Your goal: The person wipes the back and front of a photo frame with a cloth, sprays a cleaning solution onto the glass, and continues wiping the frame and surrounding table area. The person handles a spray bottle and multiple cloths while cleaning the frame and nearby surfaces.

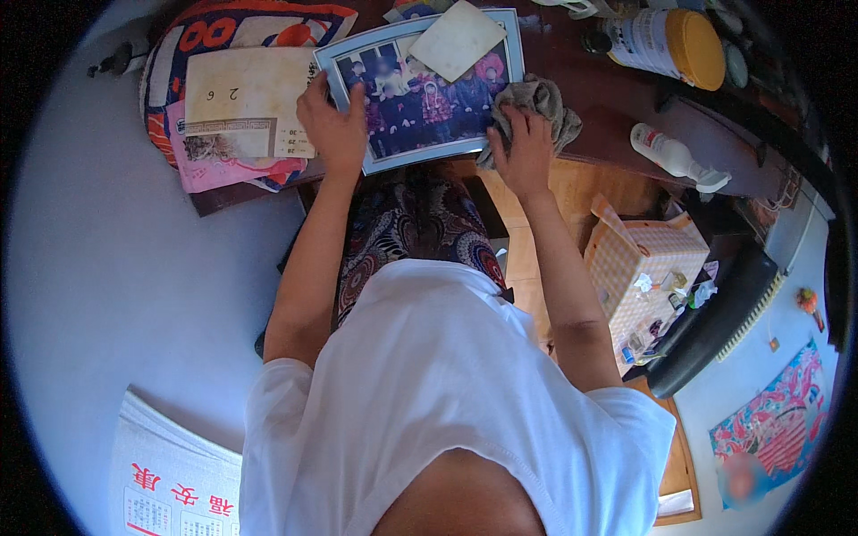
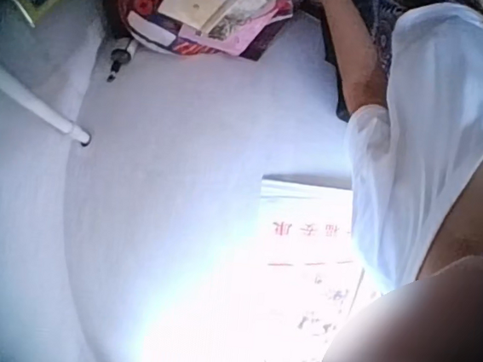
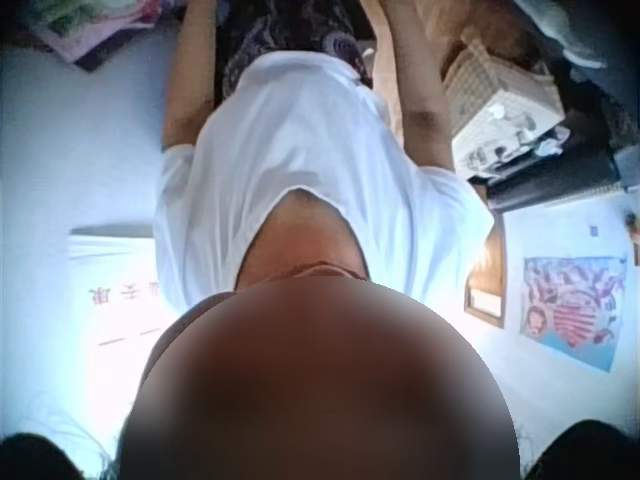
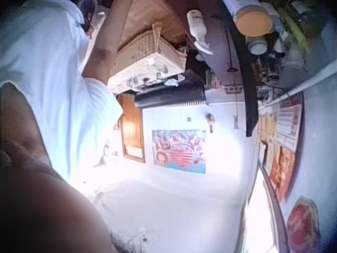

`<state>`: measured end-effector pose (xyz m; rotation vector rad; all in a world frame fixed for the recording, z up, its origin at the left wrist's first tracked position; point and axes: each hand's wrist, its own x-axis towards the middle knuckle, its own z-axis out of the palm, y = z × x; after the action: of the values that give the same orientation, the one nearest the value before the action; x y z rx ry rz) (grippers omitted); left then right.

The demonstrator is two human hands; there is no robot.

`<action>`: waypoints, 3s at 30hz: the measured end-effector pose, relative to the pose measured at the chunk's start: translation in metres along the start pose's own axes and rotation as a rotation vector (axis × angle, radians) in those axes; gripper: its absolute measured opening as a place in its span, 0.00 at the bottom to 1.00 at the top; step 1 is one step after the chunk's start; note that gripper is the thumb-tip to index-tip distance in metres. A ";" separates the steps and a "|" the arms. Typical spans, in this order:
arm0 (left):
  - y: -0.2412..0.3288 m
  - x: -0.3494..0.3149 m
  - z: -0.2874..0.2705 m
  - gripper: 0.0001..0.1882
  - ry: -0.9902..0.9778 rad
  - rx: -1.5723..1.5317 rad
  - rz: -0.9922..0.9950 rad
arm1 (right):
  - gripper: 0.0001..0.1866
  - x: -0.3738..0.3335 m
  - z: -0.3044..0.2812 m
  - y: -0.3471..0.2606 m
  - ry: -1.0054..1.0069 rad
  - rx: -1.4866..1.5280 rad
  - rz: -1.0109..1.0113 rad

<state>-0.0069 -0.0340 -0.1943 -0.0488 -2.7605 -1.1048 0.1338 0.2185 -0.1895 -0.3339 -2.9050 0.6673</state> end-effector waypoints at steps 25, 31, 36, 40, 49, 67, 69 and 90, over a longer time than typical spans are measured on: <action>0.070 0.028 -0.010 0.23 -0.760 -0.553 -0.149 | 0.23 -0.011 0.004 0.017 -0.060 0.077 0.004; -0.042 -0.043 -0.002 0.24 0.029 0.231 -0.187 | 0.24 0.002 0.001 0.018 -0.072 0.084 -0.018; -0.032 -0.038 -0.003 0.23 -0.218 -0.056 -0.541 | 0.22 0.021 -0.004 0.012 -0.132 0.030 -0.023; -0.036 -0.036 -0.001 0.24 -0.227 0.005 -0.471 | 0.19 0.044 -0.003 0.007 -0.066 -0.016 -0.063; -0.056 -0.044 0.006 0.21 -0.251 -0.123 -0.380 | 0.17 0.130 0.038 -0.045 0.078 0.006 -0.240; -0.040 -0.040 0.006 0.19 -0.250 -0.112 -0.434 | 0.21 0.145 0.042 -0.065 -0.148 -0.010 -0.573; -0.042 -0.042 0.009 0.19 -0.199 -0.174 -0.389 | 0.21 0.145 0.048 -0.093 -0.189 -0.028 -0.651; -0.048 -0.050 0.019 0.20 -0.213 -0.133 -0.504 | 0.25 -0.009 -0.012 -0.004 -0.288 -0.196 -0.073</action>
<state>0.0353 -0.0544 -0.2487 0.5741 -2.9666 -1.4728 0.1442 0.2180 -0.1781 -0.1626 -3.2484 0.4536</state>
